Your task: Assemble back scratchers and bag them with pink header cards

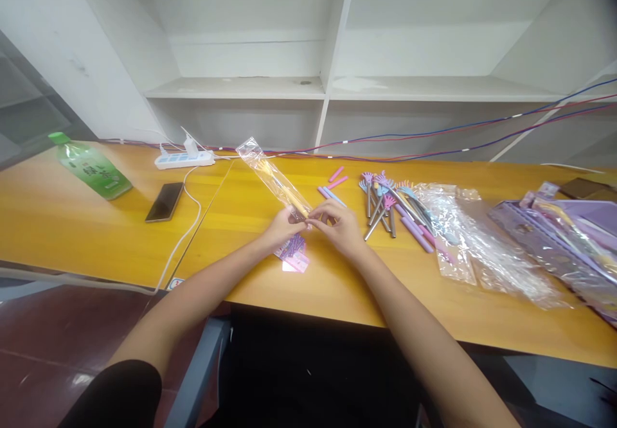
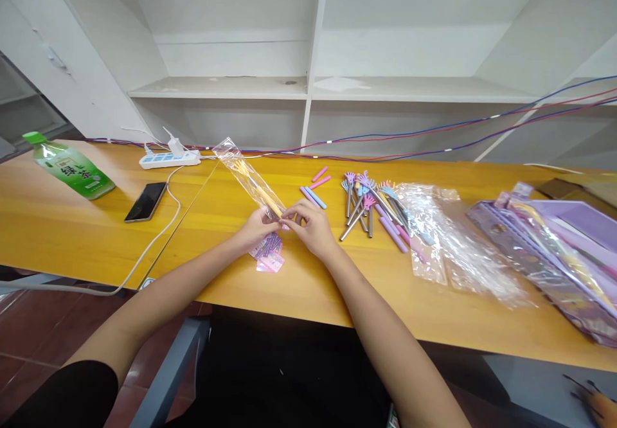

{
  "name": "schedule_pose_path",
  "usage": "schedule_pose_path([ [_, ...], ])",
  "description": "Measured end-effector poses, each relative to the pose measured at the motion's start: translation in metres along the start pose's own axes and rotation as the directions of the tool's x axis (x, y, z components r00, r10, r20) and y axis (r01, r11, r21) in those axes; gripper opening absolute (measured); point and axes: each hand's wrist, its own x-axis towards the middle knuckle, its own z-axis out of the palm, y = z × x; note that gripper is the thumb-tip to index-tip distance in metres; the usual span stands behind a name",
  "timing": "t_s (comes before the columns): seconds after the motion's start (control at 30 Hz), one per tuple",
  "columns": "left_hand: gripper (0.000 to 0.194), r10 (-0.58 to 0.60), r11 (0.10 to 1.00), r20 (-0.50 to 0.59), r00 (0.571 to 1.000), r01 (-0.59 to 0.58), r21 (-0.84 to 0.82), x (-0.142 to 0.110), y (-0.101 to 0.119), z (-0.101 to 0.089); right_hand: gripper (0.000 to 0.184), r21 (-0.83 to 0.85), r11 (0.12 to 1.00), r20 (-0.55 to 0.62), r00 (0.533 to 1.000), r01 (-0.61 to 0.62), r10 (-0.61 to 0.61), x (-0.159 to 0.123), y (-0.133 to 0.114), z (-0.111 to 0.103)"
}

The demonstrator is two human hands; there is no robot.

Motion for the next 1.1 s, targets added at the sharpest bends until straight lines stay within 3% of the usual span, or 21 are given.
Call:
schedule_pose_path([
  [0.17,0.038,0.026,0.999,0.041,0.999,-0.024,-0.036,-0.001,0.003,0.001,0.023,-0.013,1.000,-0.002,1.000,-0.004,0.004,-0.002,-0.001,0.001],
  [0.37,0.040,-0.050,0.989,0.020,0.999,0.052,-0.141,-0.003,0.007,0.001,0.021,-0.050,0.998,0.010,0.999,0.031,-0.030,-0.002,-0.004,0.001],
  [0.67,0.047,-0.023,0.983,-0.105,0.994,0.003,-0.183,0.002,0.017,-0.003,0.030,-0.087,0.980,0.176,0.971,0.180,-0.163,-0.003,-0.009,-0.006],
  [0.87,0.042,-0.051,0.987,-0.090,0.995,0.036,-0.155,0.001,0.019,-0.003,0.034,-0.115,0.964,0.257,0.945,0.239,-0.204,-0.004,-0.015,-0.005],
  [1.1,0.042,-0.059,0.991,-0.065,0.996,0.051,-0.125,0.002,0.013,-0.003,0.011,-0.280,0.908,0.274,0.932,0.312,-0.235,-0.005,-0.013,-0.003],
])
